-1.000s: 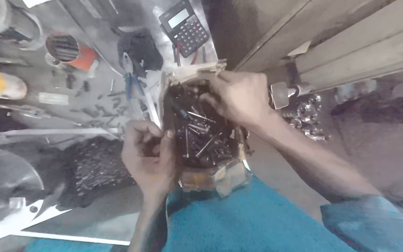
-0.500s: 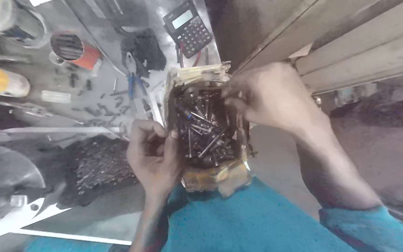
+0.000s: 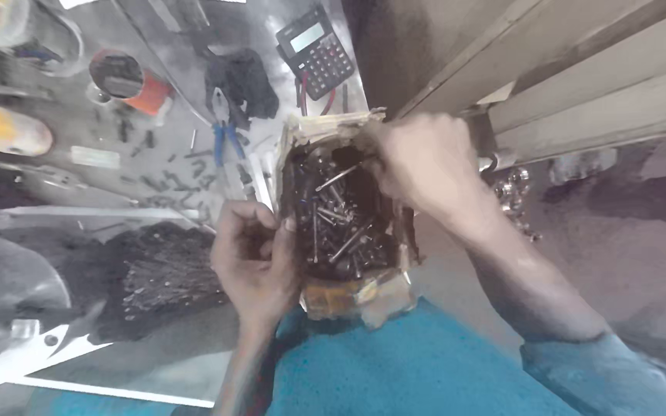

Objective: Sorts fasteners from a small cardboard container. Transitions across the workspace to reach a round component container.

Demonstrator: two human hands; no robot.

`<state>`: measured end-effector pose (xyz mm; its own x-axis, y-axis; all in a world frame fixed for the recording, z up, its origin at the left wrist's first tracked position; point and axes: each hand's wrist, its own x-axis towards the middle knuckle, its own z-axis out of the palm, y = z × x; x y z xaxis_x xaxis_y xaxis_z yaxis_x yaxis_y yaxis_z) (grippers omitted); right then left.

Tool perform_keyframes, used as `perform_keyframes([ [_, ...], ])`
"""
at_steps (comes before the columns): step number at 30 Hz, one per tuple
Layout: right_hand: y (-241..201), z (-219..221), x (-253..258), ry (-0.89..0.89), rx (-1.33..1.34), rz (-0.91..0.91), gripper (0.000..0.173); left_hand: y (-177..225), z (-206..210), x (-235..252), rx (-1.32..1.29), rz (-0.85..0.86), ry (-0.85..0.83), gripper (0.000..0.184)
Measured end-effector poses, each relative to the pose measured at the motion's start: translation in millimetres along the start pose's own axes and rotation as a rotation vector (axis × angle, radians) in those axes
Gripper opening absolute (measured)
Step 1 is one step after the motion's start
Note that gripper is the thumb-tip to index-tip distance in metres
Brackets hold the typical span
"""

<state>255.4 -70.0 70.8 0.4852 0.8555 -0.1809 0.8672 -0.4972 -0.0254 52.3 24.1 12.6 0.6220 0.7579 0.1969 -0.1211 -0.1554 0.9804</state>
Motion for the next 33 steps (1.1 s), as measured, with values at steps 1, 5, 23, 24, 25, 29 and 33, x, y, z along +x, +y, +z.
perform_keyframes([
  [1,7,-2,2,-0.002,0.062,-0.013,0.016,-1,0,-1,-0.009,0.008,-0.002,0.021],
  [5,13,-5,-5,-0.112,0.148,-0.078,0.017,0,1,1,0.006,0.022,-0.017,0.02],
  [23,24,2,-3,0.044,0.165,-0.01,0.019,0,0,1,-0.027,-0.027,0.01,0.023],
  [24,25,-2,-7,0.027,0.16,-0.005,0.018,0,2,0,-0.027,-0.028,0.008,0.023],
  [25,24,-4,-10,-0.011,0.135,-0.011,0.017,0,3,0,-0.031,-0.023,0.007,0.023],
  [29,-1,4,-22,-0.244,-0.009,-0.145,0.016,-1,0,1,-0.017,-0.026,0.001,0.023],
  [33,-21,21,-19,-0.206,-0.12,-0.106,0.013,-2,-1,1,-0.002,-0.012,-0.013,0.021],
])
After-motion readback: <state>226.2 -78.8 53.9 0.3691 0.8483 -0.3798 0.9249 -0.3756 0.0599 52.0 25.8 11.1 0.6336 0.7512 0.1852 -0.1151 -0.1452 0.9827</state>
